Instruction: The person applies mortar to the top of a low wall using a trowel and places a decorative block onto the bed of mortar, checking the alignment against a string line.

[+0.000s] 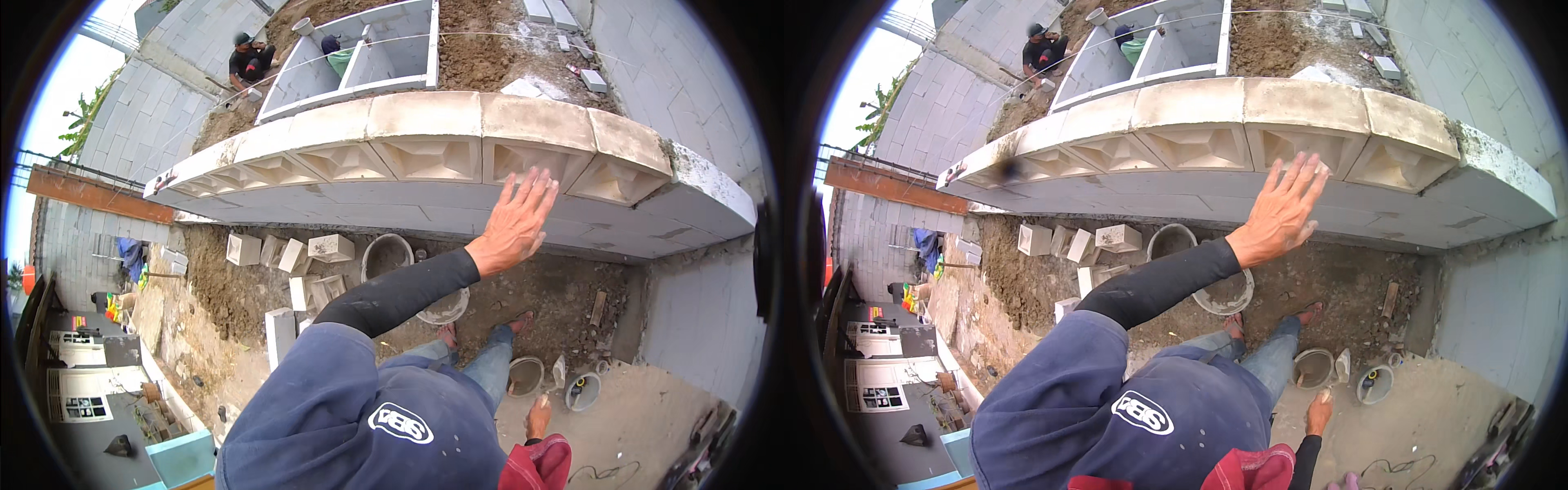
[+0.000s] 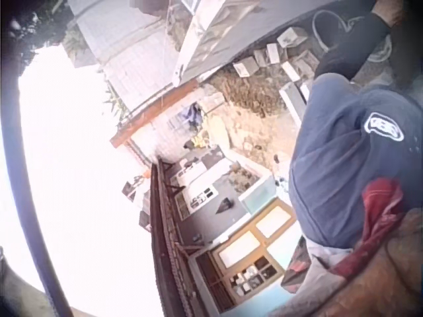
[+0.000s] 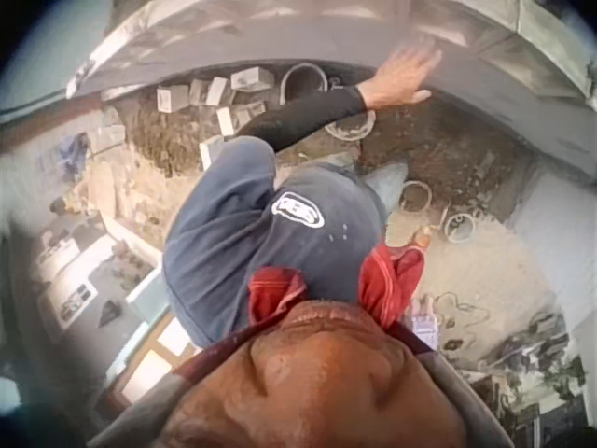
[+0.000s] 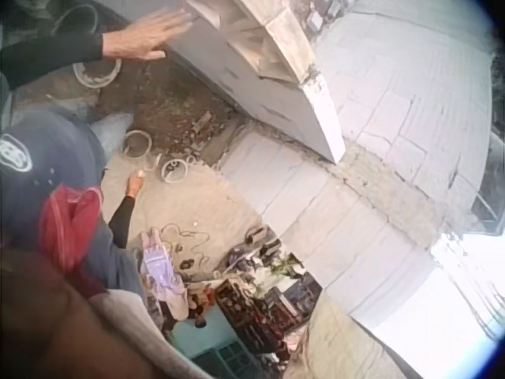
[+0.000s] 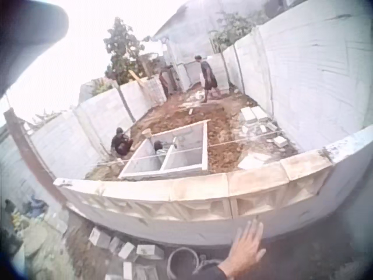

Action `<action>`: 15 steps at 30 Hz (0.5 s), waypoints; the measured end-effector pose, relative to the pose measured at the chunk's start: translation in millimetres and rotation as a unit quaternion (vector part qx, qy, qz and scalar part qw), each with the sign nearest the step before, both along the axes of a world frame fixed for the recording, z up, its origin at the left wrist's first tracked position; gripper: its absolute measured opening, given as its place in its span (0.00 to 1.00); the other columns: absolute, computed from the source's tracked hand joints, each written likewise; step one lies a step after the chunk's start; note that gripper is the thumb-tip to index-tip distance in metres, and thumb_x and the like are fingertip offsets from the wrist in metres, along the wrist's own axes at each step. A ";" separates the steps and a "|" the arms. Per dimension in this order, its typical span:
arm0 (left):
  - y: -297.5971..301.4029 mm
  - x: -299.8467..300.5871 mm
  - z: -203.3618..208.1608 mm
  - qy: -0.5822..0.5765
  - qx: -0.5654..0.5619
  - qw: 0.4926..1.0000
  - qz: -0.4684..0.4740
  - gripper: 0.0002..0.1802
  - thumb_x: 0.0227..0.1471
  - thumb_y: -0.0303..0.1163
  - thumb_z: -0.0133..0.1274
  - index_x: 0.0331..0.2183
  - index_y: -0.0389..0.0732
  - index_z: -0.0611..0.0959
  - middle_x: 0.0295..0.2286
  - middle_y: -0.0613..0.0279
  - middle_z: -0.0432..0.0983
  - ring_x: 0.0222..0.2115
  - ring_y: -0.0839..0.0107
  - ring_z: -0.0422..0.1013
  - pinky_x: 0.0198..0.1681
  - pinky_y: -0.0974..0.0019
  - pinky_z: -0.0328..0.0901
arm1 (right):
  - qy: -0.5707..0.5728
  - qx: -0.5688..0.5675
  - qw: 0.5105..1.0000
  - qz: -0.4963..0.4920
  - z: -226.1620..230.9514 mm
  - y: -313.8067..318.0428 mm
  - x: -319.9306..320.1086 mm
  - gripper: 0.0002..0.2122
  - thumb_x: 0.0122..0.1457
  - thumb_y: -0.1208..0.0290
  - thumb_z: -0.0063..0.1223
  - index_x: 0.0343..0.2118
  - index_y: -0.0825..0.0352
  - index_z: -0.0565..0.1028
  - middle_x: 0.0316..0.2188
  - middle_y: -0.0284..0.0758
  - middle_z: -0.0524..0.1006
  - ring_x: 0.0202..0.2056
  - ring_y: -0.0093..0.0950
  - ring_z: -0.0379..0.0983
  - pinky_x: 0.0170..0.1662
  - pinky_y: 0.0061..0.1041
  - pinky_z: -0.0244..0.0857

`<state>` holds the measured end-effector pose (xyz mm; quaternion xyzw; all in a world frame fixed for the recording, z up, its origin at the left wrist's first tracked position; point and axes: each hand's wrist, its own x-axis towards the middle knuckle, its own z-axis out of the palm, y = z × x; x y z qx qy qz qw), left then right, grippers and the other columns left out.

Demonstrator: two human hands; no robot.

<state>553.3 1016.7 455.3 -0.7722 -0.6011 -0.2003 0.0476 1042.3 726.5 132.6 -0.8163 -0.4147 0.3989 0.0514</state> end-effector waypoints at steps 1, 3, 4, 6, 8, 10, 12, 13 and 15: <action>-47.1 -15.0 -39.6 -0.060 -0.088 0.994 0.010 0.50 0.53 0.47 0.62 0.68 0.34 0.61 0.69 0.37 0.50 0.70 0.42 0.48 0.69 0.36 0.48 | 0.066 -0.044 0.994 -0.079 32.8 -7.8 5.0 0.14 0.68 0.61 0.49 0.43 0.71 0.73 0.30 0.43 0.78 0.31 0.40 0.77 0.35 0.40 0.71; -158.8 -54.9 -142.8 -0.167 -0.269 0.943 0.101 0.44 0.54 0.49 0.59 0.65 0.34 0.66 0.66 0.39 0.56 0.68 0.43 0.53 0.68 0.41 0.53 | 0.143 -0.050 0.970 -0.188 103.9 -15.5 19.9 0.12 0.68 0.62 0.49 0.43 0.68 0.72 0.26 0.37 0.73 0.26 0.32 0.75 0.30 0.34 0.72; -220.5 -71.8 -200.0 -0.191 -0.365 0.894 0.178 0.42 0.55 0.50 0.57 0.63 0.34 0.69 0.65 0.39 0.59 0.67 0.44 0.56 0.67 0.44 0.55 | 0.180 -0.015 0.959 -0.218 129.3 -19.7 19.7 0.12 0.68 0.62 0.49 0.44 0.67 0.71 0.25 0.35 0.71 0.25 0.29 0.74 0.28 0.32 0.71; -375.3 -112.0 -291.0 -0.203 -0.538 0.736 0.356 0.38 0.57 0.52 0.54 0.60 0.34 0.75 0.62 0.41 0.66 0.64 0.46 0.62 0.66 0.48 0.59 | 0.179 0.013 0.963 -0.201 151.0 -27.3 11.3 0.13 0.68 0.61 0.50 0.45 0.66 0.70 0.22 0.32 0.69 0.21 0.27 0.71 0.23 0.29 0.70; -514.6 -148.8 -342.2 -0.189 -0.624 0.587 0.480 0.37 0.58 0.54 0.51 0.57 0.34 0.81 0.60 0.42 0.72 0.62 0.48 0.68 0.64 0.53 0.64 | 0.085 0.006 0.988 -0.132 155.6 -33.3 5.6 0.13 0.68 0.59 0.50 0.46 0.64 0.69 0.20 0.30 0.67 0.17 0.27 0.68 0.19 0.28 0.67; -633.7 -158.7 -315.5 -0.168 -0.616 0.509 0.578 0.28 0.57 0.45 0.52 0.51 0.35 0.85 0.56 0.44 0.77 0.58 0.52 0.73 0.61 0.54 0.67 | 0.060 -0.015 0.996 -0.058 162.1 -20.7 -7.1 0.14 0.68 0.59 0.51 0.46 0.64 0.68 0.19 0.30 0.68 0.13 0.27 0.66 0.15 0.27 0.63; -739.6 -181.3 -290.6 -0.223 -0.605 0.477 0.597 0.26 0.54 0.47 0.56 0.44 0.35 0.88 0.51 0.47 0.81 0.54 0.50 0.76 0.58 0.52 0.69 | 0.126 -0.018 0.992 0.007 165.5 0.0 -40.9 0.15 0.68 0.59 0.52 0.45 0.66 0.70 0.20 0.31 0.70 0.14 0.27 0.67 0.15 0.28 0.63; -797.2 -191.0 -269.8 -0.087 -0.611 0.633 0.468 0.24 0.55 0.49 0.54 0.39 0.38 0.89 0.46 0.49 0.84 0.50 0.49 0.77 0.56 0.50 0.69 | 0.164 -0.027 0.985 0.036 162.6 10.4 -53.3 0.15 0.68 0.58 0.52 0.45 0.67 0.70 0.20 0.32 0.71 0.14 0.27 0.68 0.16 0.29 0.63; -834.9 -169.5 -255.1 -0.171 -0.513 0.569 0.619 0.33 0.56 0.55 0.51 0.48 0.36 0.86 0.54 0.37 0.76 0.57 0.45 0.70 0.64 0.54 0.62 | 0.152 0.013 0.967 0.204 130.4 58.9 -70.5 0.16 0.68 0.58 0.53 0.45 0.68 0.73 0.21 0.33 0.73 0.15 0.28 0.69 0.17 0.31 0.65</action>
